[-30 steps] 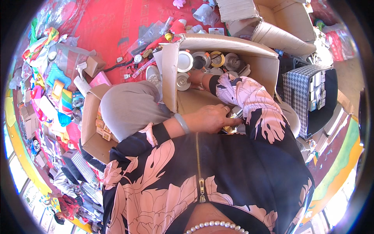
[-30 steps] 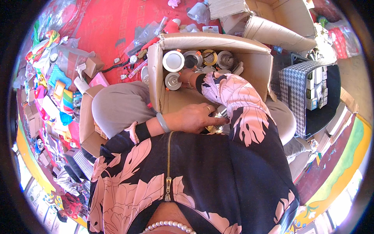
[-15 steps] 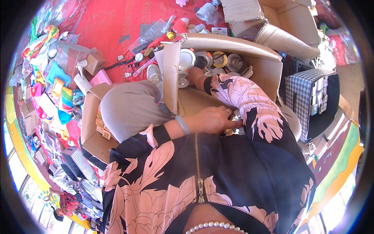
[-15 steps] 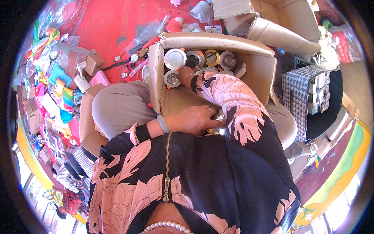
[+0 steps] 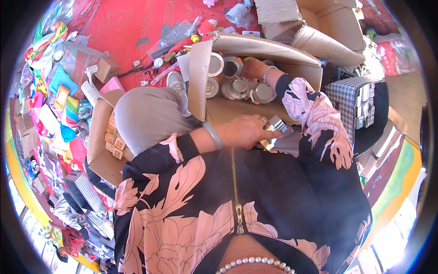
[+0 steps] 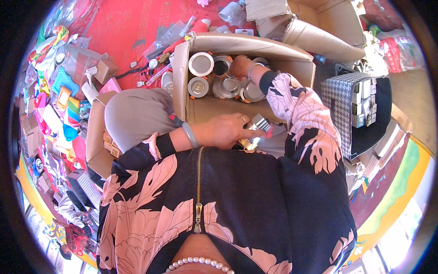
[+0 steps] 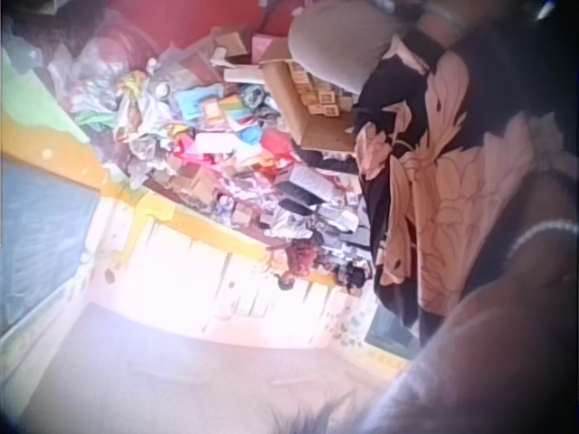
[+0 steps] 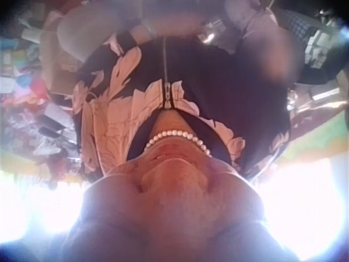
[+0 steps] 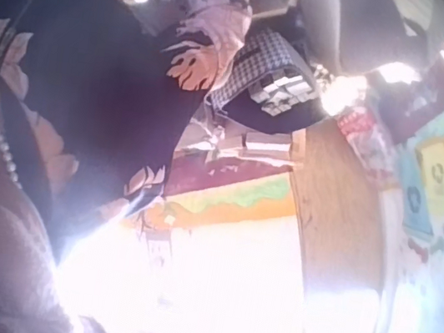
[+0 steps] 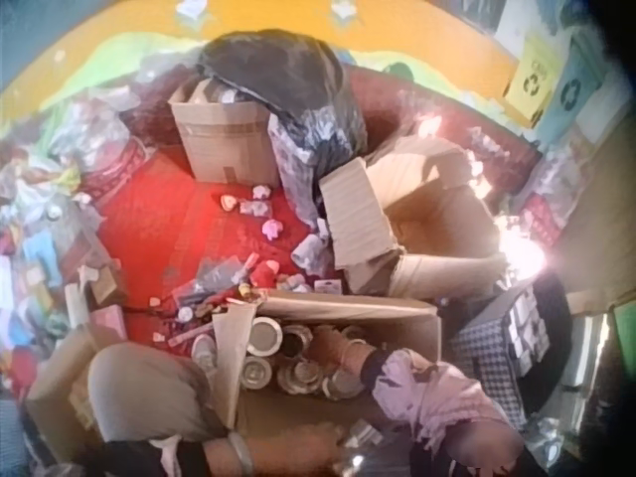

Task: The person sits on the floor and wipes a black lamp base with a gray cloth. They then reach into a cardboard box to retrieve a small metal lamp part, wipe it with the cloth, and place it back in the box. The person also dips the cloth into a purple bowl of water to wring it out before continuing to clean the lamp parts.

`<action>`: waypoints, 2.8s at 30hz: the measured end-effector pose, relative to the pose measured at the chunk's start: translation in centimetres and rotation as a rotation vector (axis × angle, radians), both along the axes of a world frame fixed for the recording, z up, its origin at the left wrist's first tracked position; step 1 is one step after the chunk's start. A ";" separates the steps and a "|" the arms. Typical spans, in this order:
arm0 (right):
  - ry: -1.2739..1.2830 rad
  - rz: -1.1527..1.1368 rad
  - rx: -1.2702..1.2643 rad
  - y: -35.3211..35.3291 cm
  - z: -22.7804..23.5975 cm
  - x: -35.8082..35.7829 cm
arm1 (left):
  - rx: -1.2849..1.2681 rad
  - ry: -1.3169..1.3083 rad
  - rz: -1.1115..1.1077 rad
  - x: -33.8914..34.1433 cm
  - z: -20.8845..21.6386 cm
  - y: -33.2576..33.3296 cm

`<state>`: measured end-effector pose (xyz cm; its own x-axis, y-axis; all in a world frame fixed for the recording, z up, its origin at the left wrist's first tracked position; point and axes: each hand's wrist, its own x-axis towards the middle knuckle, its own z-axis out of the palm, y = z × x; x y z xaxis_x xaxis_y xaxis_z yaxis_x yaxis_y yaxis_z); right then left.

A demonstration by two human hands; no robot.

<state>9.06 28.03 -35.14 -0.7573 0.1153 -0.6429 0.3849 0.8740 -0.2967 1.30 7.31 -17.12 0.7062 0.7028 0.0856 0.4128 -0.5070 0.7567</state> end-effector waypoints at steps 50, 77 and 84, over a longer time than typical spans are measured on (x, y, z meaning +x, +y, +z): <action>0.267 -0.792 0.118 -3.2 -2.8 -4.7 | -0.029 -0.014 0.014 -0.1 0.2 0.2; -0.130 -0.197 -0.029 -7.7 3.4 -0.7 | -0.023 -0.033 -0.010 -0.5 0.5 0.2; -0.226 -0.287 -0.102 -7.5 0.5 -1.5 | 0.007 -0.044 0.010 -0.3 -0.4 0.1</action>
<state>7.56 20.49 -34.66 -0.5409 0.2288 -0.8093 0.6757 0.6912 -0.2562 0.99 7.36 -17.54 0.6943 0.7094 0.1216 0.3845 -0.5084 0.7705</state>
